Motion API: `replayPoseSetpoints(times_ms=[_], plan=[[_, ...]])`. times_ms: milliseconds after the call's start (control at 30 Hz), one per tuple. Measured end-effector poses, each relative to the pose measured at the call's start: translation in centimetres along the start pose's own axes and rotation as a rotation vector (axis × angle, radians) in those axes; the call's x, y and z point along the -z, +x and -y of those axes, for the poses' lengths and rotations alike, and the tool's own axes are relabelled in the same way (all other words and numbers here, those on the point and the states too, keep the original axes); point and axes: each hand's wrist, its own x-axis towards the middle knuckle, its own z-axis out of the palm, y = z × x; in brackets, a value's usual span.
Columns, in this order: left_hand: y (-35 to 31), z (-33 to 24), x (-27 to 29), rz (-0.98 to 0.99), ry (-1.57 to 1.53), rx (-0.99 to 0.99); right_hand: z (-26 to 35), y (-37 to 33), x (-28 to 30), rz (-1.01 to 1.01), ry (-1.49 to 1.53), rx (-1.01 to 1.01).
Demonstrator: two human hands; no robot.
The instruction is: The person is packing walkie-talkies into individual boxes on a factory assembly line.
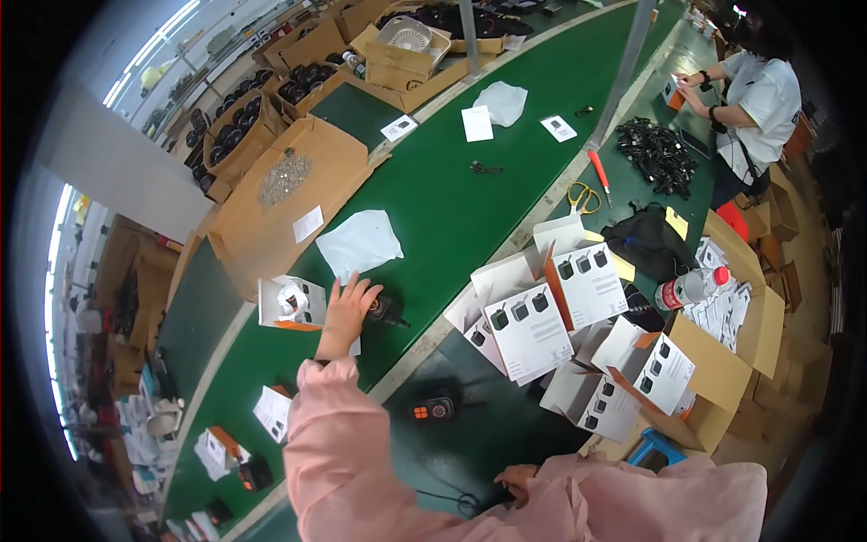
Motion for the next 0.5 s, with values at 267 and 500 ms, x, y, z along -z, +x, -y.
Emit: replayPoseSetpoints(times_ms=[267,500], plan=[[-0.2,-11.1,5.6,0.435,-0.520,0.051,-0.4,0.9,-0.3,-0.014,0.004,-0.026],[1.9,-8.1,2.9,0.338,-0.790,-0.203,-1.3,2.9,-0.1,0.015,0.012,-0.011]])
